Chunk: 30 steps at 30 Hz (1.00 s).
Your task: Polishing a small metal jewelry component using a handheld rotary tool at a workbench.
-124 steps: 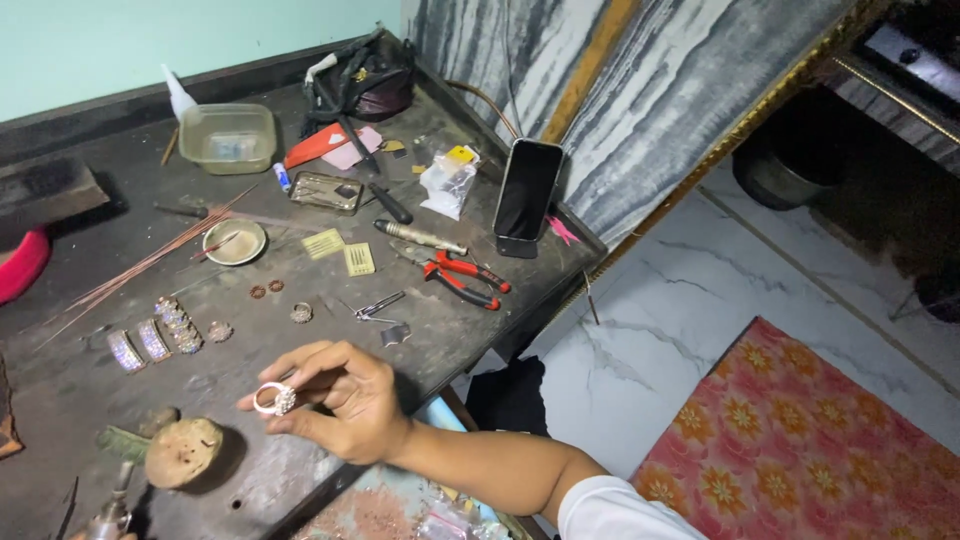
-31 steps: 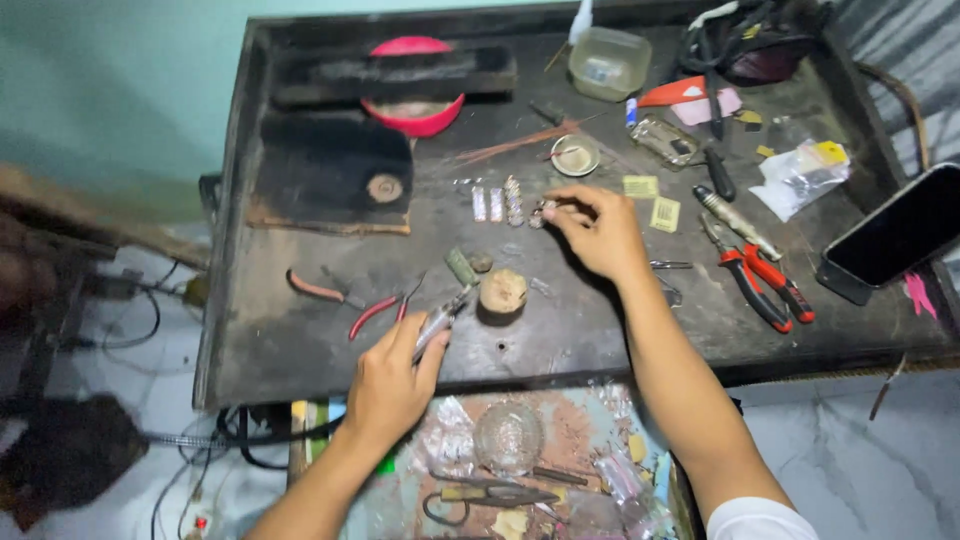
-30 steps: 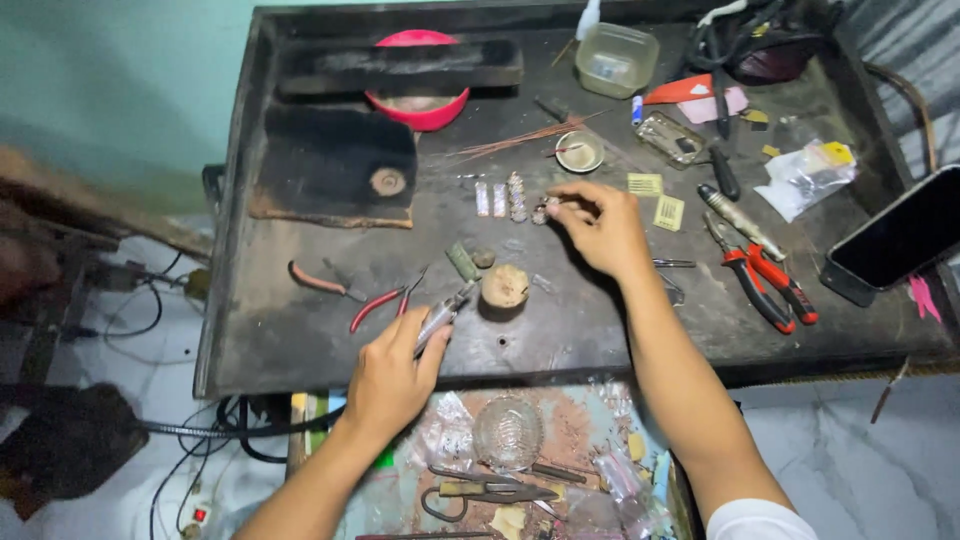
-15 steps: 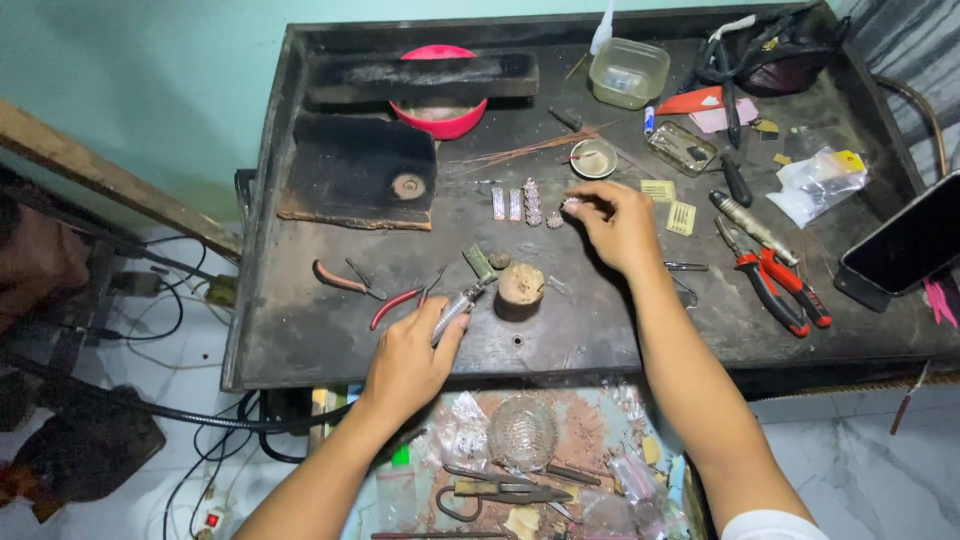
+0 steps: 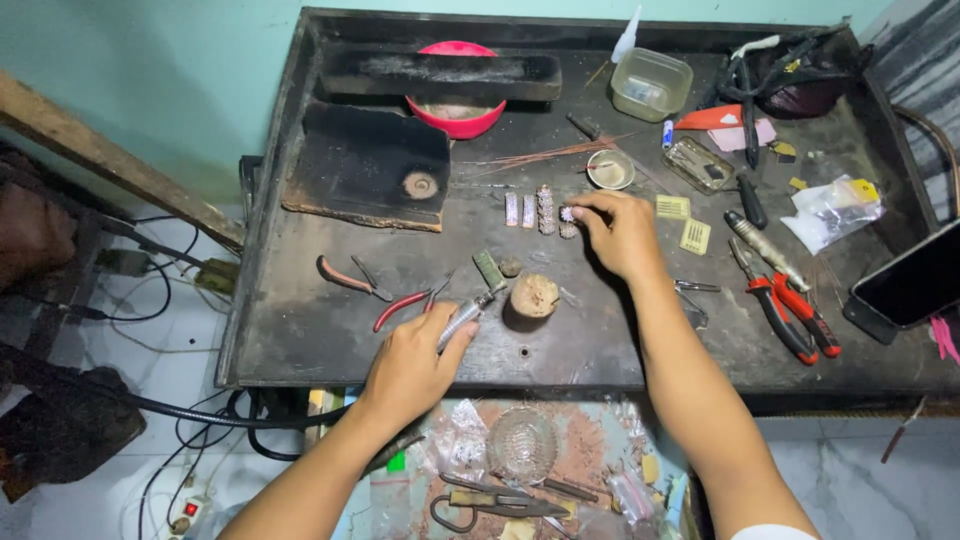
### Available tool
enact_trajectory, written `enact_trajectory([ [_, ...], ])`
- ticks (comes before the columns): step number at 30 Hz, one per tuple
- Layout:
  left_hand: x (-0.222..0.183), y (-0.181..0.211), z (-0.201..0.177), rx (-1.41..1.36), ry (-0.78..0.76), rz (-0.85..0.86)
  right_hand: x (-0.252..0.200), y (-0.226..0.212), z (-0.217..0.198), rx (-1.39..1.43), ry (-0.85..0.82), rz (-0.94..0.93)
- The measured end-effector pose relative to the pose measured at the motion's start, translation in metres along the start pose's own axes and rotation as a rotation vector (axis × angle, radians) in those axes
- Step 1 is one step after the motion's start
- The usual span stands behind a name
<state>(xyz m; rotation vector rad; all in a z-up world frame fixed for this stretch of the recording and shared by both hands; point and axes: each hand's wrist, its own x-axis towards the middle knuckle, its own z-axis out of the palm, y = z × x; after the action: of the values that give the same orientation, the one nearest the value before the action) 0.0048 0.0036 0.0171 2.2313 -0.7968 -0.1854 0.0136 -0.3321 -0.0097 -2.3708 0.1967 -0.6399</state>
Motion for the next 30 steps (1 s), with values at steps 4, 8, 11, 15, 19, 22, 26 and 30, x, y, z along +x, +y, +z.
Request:
enact_trajectory([
  [4,0.001,0.000,0.000,0.005,-0.009,0.006,0.001,0.001,0.002,-0.002,-0.027,0.000],
  [8,0.001,-0.001,0.000,-0.007,0.008,0.014,0.001,0.000,0.003,0.004,-0.042,-0.006],
  [11,0.001,-0.002,0.000,-0.013,0.015,0.022,0.004,0.001,0.001,-0.001,-0.052,-0.004],
  [15,0.000,-0.001,-0.001,-0.030,0.001,0.021,0.003,0.004,0.002,-0.006,-0.075,0.006],
  [19,0.000,0.000,-0.001,-0.027,0.007,0.027,0.001,0.000,0.001,-0.001,-0.068,0.001],
  [22,0.001,0.000,-0.002,-0.030,0.007,0.018,0.000,0.001,-0.004,-0.007,-0.033,0.002],
  [26,0.001,-0.002,-0.001,-0.043,-0.004,0.008,-0.010,0.017,-0.016,-0.049,0.099,-0.004],
  [30,0.001,0.001,-0.004,-0.047,-0.012,-0.001,-0.011,0.027,-0.017,-0.086,0.082,0.001],
])
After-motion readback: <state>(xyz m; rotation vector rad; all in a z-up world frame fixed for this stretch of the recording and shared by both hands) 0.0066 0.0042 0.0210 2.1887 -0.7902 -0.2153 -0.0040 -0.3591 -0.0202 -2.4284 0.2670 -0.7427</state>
